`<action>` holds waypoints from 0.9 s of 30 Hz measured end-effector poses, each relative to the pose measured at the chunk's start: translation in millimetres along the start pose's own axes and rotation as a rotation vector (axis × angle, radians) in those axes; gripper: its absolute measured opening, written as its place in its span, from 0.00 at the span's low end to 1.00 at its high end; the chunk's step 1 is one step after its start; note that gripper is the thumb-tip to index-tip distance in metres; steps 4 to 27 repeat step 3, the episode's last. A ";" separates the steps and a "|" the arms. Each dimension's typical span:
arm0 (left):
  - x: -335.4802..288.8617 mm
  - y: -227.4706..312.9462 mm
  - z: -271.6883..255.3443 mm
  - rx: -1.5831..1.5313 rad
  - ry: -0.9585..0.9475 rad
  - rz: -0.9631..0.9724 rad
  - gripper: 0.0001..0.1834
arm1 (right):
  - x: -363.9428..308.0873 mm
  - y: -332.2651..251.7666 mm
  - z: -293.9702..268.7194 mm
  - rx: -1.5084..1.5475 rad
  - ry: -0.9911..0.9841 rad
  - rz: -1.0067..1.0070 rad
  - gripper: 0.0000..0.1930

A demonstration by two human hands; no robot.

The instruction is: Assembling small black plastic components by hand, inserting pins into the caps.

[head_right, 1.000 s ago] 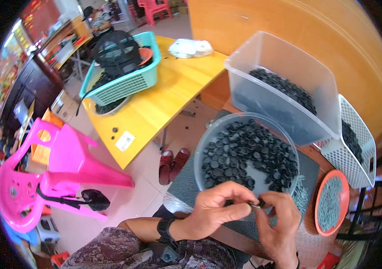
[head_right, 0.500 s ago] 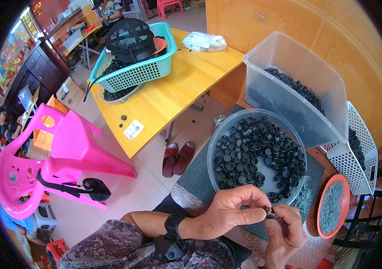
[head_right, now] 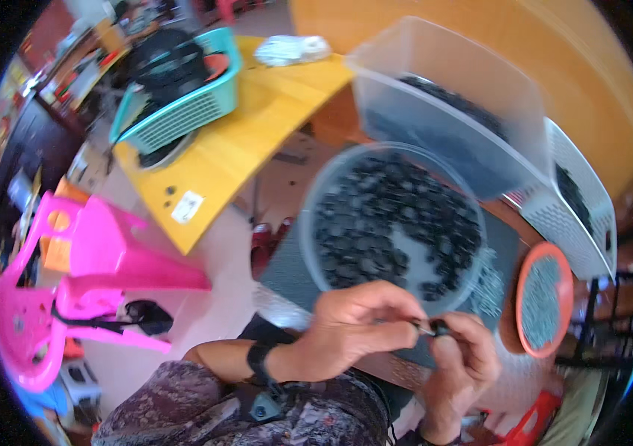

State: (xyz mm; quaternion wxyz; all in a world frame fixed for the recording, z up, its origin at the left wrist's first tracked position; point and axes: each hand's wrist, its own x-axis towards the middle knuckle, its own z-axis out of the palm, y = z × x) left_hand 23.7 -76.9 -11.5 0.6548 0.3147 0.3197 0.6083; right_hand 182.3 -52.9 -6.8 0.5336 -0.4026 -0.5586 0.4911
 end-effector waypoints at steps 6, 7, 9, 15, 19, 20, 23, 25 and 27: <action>-4.2 10.5 0.6 0.076 0.107 -0.007 0.12 | 2.4 -2.5 1.3 0.171 -0.092 0.106 0.12; -4.2 10.5 0.6 0.076 0.107 -0.007 0.12 | 2.4 -2.5 1.3 0.171 -0.092 0.106 0.12; -4.2 10.5 0.6 0.076 0.107 -0.007 0.12 | 2.4 -2.5 1.3 0.171 -0.092 0.106 0.12; -4.2 10.5 0.6 0.076 0.107 -0.007 0.12 | 2.4 -2.5 1.3 0.171 -0.092 0.106 0.12; -4.2 10.5 0.6 0.076 0.107 -0.007 0.12 | 2.4 -2.5 1.3 0.171 -0.092 0.106 0.12; -4.2 10.5 0.6 0.076 0.107 -0.007 0.12 | 2.4 -2.5 1.3 0.171 -0.092 0.106 0.12; -4.2 10.5 0.6 0.076 0.107 -0.007 0.12 | 2.4 -2.5 1.3 0.171 -0.092 0.106 0.12; -4.2 10.5 0.6 0.076 0.107 -0.007 0.12 | 2.4 -2.5 1.3 0.171 -0.092 0.106 0.12; -4.2 10.5 0.6 0.076 0.107 -0.007 0.12 | 2.4 -2.5 1.3 0.171 -0.092 0.106 0.12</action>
